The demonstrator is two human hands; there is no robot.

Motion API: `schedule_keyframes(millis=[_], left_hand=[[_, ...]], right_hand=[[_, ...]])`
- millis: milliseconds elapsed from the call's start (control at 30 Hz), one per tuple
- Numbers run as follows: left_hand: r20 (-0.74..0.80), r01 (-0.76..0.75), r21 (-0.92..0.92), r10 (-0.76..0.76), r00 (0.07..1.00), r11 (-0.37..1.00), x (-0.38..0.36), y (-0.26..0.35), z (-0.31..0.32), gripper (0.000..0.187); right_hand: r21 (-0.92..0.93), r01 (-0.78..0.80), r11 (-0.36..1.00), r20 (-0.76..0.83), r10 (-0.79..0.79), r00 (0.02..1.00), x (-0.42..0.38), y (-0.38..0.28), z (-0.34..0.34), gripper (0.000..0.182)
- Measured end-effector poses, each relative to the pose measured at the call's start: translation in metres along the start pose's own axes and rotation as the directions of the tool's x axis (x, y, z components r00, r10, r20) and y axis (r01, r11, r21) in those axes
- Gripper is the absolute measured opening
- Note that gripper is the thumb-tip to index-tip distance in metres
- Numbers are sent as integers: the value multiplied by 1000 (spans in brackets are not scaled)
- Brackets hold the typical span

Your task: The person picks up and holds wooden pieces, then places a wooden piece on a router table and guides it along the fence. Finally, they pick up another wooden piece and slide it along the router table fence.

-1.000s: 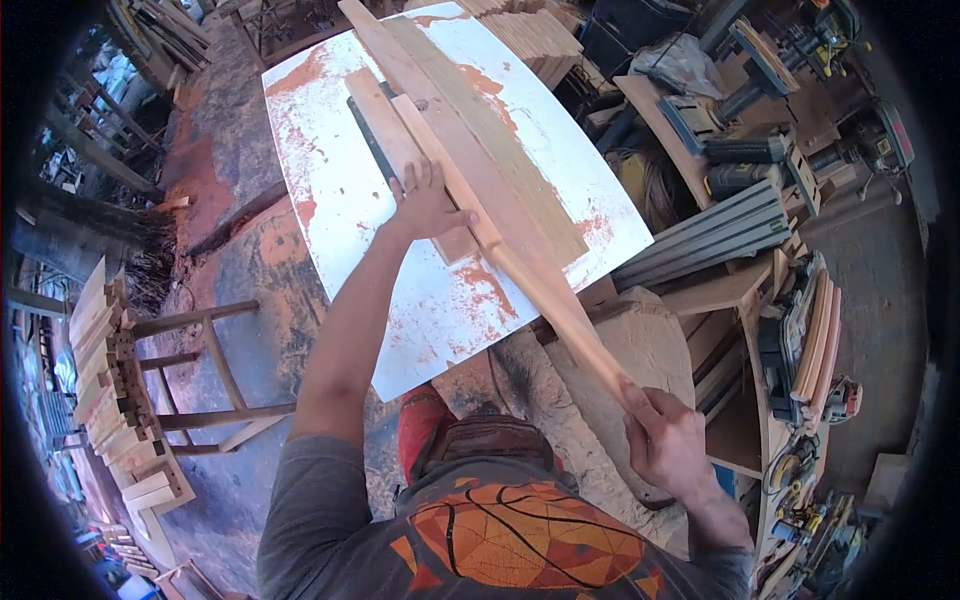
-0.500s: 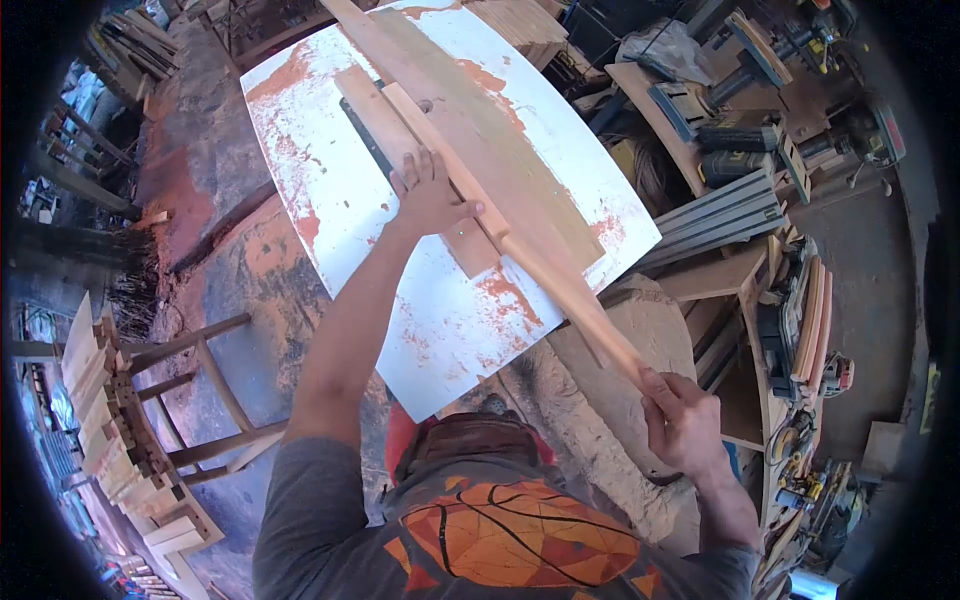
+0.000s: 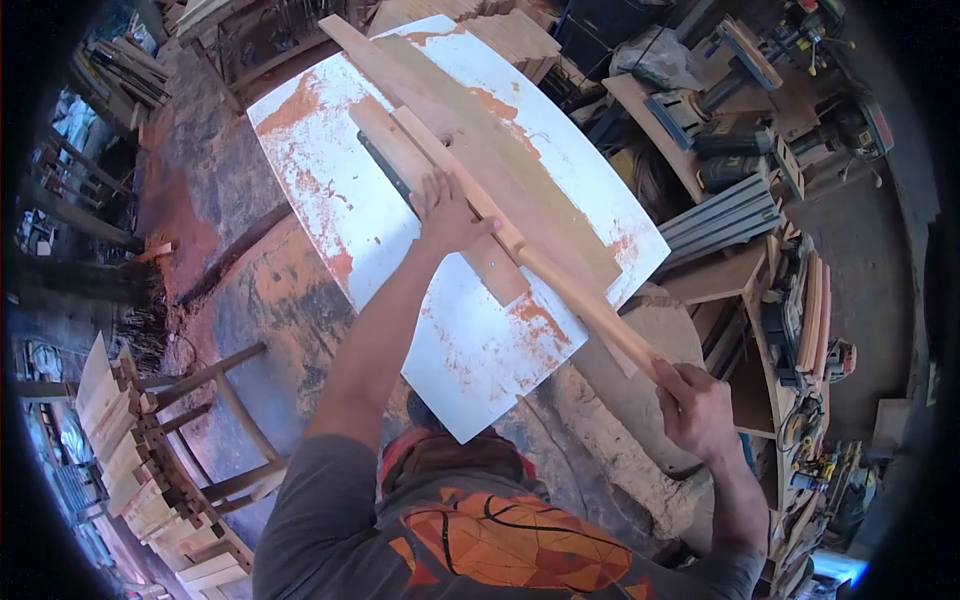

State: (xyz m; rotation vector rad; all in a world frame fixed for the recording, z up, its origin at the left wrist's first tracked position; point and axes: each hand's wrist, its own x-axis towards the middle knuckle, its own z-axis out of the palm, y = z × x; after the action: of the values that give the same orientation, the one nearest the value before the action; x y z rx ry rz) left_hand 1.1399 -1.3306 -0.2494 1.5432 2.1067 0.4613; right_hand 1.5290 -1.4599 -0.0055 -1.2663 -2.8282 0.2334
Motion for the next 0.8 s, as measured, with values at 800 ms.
schedule_keyframes(millis=[800], left_hand=[[-32, 52, 82, -49, 998, 995, 40, -30, -27, 140]], right_hand=[[-67, 68, 995, 8, -68, 998, 39, 0, 12, 41]])
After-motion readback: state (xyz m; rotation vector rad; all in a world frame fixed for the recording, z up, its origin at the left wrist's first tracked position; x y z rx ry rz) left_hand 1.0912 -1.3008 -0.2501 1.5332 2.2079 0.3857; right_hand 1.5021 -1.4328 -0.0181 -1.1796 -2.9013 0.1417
